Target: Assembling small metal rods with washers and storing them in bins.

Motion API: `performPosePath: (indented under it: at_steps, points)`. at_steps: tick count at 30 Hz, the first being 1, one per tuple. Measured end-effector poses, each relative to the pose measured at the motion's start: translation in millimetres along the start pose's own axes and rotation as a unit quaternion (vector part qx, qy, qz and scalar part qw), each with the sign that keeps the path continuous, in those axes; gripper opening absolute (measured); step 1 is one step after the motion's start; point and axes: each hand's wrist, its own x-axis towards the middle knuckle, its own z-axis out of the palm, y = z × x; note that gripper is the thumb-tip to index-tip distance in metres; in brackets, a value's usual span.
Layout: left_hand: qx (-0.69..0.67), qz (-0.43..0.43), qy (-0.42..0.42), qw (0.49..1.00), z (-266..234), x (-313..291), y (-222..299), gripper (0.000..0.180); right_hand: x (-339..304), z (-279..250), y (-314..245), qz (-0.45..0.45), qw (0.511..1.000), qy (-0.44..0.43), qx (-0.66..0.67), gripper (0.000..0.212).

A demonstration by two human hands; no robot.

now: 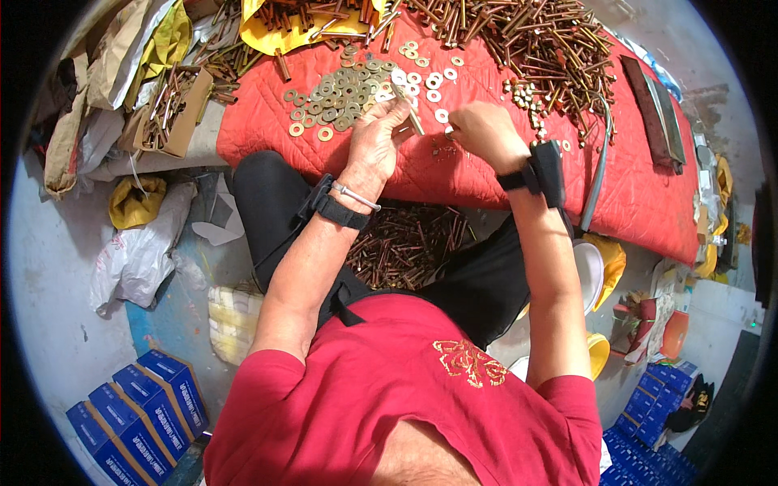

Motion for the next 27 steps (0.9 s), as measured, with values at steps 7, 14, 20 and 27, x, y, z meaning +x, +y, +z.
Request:
performPosePath:
  at_steps: [7, 14, 20, 27]
  points:
    - [-0.044, -0.021, -0.062, 0.997, 7.3, -3.9, 4.1, 0.015, 0.5, -5.3, 1.6, -0.05, 0.998, -0.035, -0.033, 0.014]
    - [-0.052, 0.024, -0.028, 0.998, 6.9, -0.8, -4.0, 0.017, -48.6, 11.5, -3.9, 0.096, 0.878, 0.17, 0.437, 0.019]
    - [-0.047, 0.014, -0.045, 0.998, 15.0, -1.0, -8.6, 0.017, -54.7, 14.0, -22.1, 0.11, 0.804, 0.178, 0.557, 0.022]
    - [-0.027, 0.023, -0.036, 0.999, 18.7, 0.0, -11.2, 0.015, -55.5, 11.3, -20.5, 0.117, 0.78, 0.205, 0.579, 0.022]
